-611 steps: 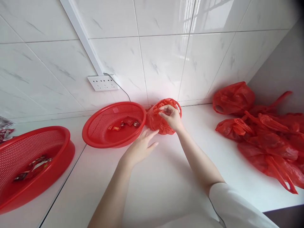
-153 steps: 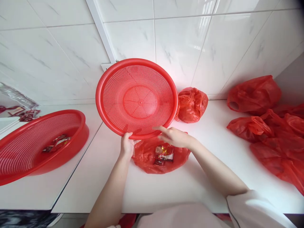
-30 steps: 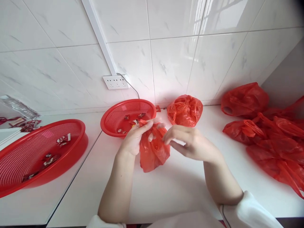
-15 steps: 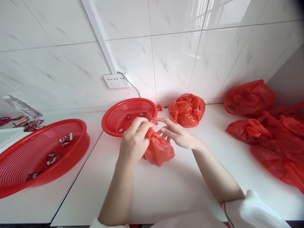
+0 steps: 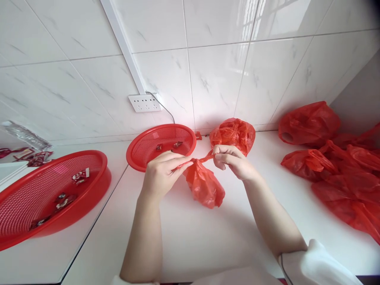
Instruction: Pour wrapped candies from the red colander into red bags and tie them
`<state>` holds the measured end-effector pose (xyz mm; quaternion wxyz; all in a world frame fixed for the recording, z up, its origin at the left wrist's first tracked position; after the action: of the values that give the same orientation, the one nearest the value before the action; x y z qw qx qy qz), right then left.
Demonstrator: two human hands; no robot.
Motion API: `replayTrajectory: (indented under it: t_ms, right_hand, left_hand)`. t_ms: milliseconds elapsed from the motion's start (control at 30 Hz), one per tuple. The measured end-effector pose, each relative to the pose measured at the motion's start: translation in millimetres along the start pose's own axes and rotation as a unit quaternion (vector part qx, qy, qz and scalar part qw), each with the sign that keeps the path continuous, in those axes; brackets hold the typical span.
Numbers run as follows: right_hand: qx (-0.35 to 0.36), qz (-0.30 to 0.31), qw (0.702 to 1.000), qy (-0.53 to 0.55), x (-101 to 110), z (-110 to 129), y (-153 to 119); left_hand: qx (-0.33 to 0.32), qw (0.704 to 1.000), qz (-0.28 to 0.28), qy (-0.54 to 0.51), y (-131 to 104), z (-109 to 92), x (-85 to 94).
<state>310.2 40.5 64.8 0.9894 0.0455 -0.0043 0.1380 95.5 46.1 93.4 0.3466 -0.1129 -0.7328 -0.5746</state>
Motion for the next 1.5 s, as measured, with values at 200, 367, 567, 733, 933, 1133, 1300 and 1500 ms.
replayTrajectory:
  t_ms: [200,367,567,733,933,1133,1300,1500]
  right_hand:
    - [-0.036,-0.146,0.981,-0.125,29.8,3.6,-3.3]
    - [-0.048,-0.376,0.915,-0.141,77.8,6.9,-20.9]
    - [-0.007,-0.510,0.829,-0.231,92.2,15.3,-41.0]
    - [-0.054,-0.405,0.847,-0.340,86.9,14.7,-36.5]
    - [-0.070,-0.198,0.860,-0.466,39.2,-7.2,-15.0]
    - [-0.029,-0.120,0.829,-0.546,-37.7,-92.2,-2.2]
    - [-0.017,-0.127,0.821,-0.557,-34.7,-111.8,-13.0]
    - [-0.040,-0.086,0.850,-0.519,46.4,-57.4,-54.2]
  left_hand:
    - [0.071,0.995,0.070,0.007,-7.2,11.7,22.7]
    - [0.134,0.982,0.127,-0.037,-20.8,20.1,42.2]
    - [0.177,0.971,0.154,-0.052,-18.8,18.0,43.9]
    - [0.237,0.947,0.184,-0.114,-16.8,22.4,21.4]
    - [0.299,0.908,0.258,-0.143,-21.2,25.2,-2.4]
    - [0.292,0.920,0.248,-0.085,-16.3,23.4,6.8]
    - [0.284,0.924,0.249,-0.059,-15.6,29.3,5.3]
    - [0.308,0.902,0.299,-0.044,-18.1,36.9,9.4]
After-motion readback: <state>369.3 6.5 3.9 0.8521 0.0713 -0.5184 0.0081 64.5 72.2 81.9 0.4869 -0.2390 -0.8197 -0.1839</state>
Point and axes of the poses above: each hand's wrist, its own y-axis towards the middle knuckle, its own x-axis out of the back of the hand, z = x × y, the point moved 3 cm from there along y, towards the middle knuckle, and after that the axes turned 14 degrees about -x, right-handed, at the moved point
